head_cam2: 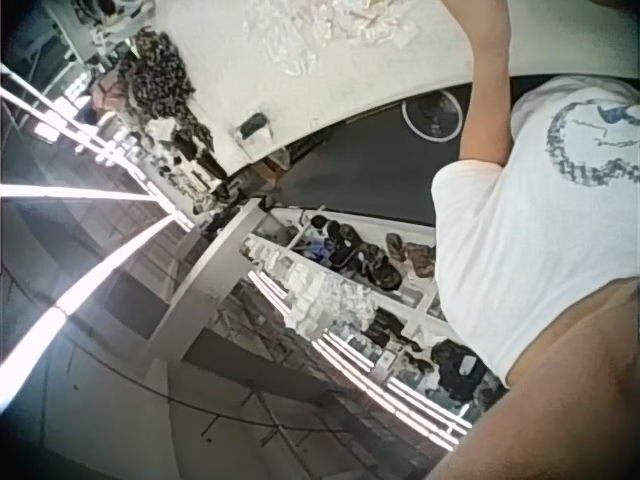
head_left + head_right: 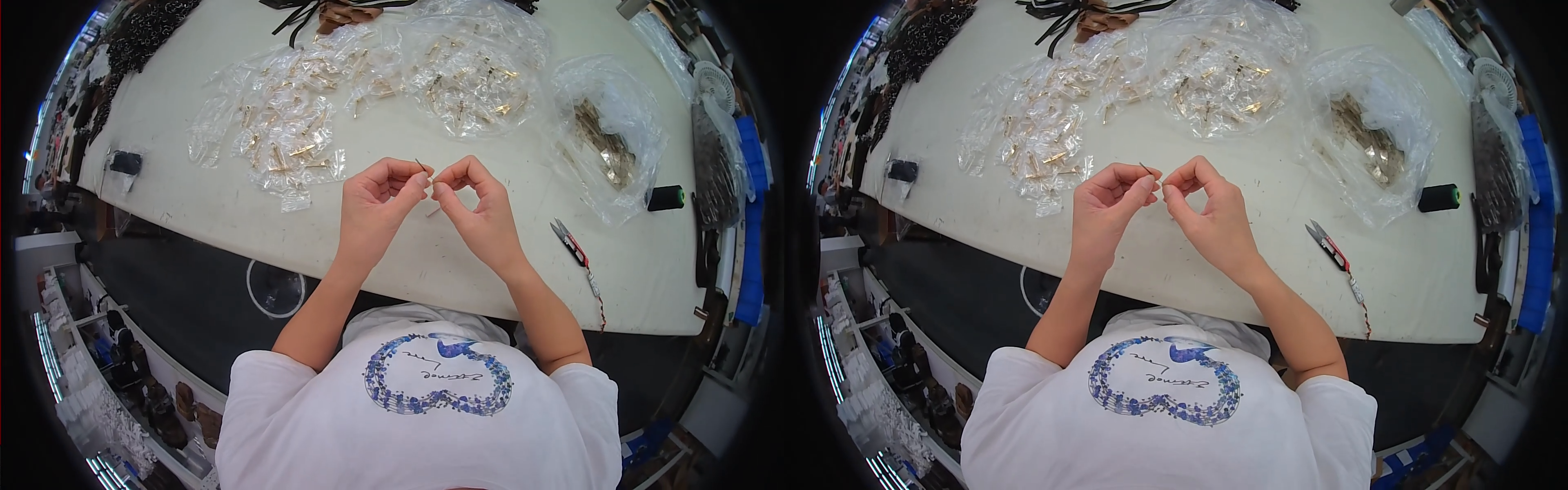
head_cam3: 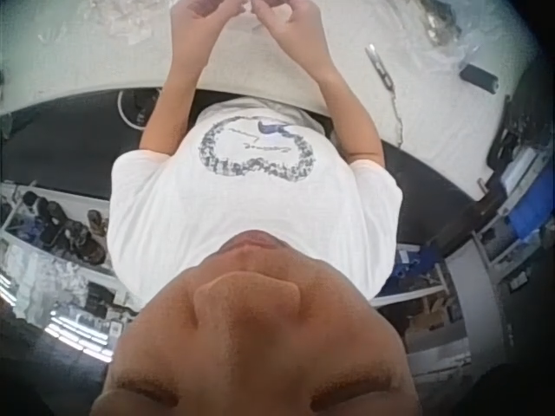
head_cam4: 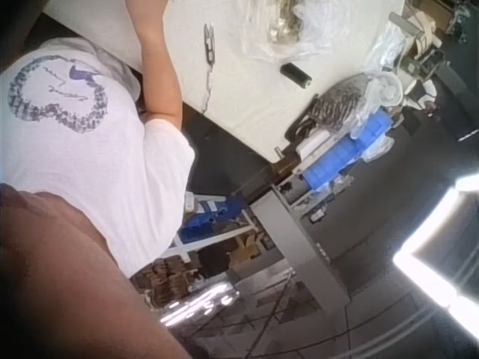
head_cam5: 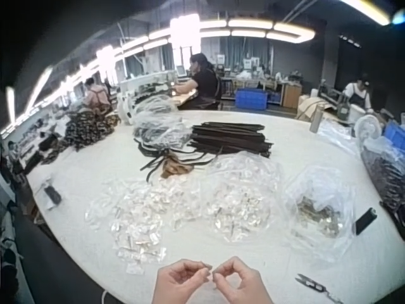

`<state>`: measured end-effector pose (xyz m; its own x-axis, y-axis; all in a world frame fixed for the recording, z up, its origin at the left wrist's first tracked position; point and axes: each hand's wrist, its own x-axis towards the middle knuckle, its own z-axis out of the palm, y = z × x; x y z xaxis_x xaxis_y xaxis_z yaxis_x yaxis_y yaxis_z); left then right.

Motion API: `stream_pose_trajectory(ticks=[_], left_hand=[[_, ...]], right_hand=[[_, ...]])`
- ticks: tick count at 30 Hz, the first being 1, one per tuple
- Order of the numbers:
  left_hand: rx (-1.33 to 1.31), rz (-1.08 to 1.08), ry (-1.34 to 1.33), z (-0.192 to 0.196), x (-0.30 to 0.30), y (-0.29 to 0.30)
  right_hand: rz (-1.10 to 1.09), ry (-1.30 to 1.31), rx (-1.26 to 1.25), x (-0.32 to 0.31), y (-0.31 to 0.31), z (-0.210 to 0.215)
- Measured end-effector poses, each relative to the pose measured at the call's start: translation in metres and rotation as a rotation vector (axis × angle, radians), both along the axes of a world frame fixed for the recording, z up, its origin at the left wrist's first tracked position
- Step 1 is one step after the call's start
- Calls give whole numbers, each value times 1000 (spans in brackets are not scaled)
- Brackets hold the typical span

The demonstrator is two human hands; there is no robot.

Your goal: Assembling small metal hardware components with thin wire and scissors.

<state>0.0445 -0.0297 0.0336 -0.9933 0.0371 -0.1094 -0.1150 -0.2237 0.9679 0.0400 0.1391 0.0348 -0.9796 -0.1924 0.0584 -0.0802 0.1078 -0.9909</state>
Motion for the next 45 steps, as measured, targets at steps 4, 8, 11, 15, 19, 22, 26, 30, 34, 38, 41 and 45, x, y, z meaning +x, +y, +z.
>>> stream_pose_trajectory(ticks=[4, 8, 11, 15, 19, 22, 26, 30, 34, 38, 41, 45], left_hand=[[-9, -2, -14, -2, 2, 5], [-132, 16, 38, -11, 3, 5], [-305, 20, 132, -15, 6, -7], [-304, 7, 32, -17, 16, -21], [-70, -79, -114, -12, 24, -8], [-11, -74, -106, -17, 23, -7], [-24, -56, -94, -15, 22, -1], [-36, -62, -76, -16, 19, 5], [-79, -21, -56, -20, 19, 9], [-178, 6, 12, -26, 21, 9], [-343, 26, 91, -31, 24, 4], [-289, 20, -11, -31, 33, -6]], right_hand=[[-3, -14, -3, 2, 4, -6], [13, -71, -91, 3, 7, -12], [51, -100, -111, 6, 10, -18], [91, -130, -115, 9, 8, -27], [127, -157, -148, 14, 4, -31], [117, -159, -142, 15, 6, -30], [98, -164, -141, 15, 11, -36], [92, -173, -150, 15, 14, -39], [84, -184, -172, 15, 14, -41], [100, -205, -194, 16, 14, -45], [150, -223, -150, 16, 15, -49], [144, -203, -153, 22, 8, -53]])
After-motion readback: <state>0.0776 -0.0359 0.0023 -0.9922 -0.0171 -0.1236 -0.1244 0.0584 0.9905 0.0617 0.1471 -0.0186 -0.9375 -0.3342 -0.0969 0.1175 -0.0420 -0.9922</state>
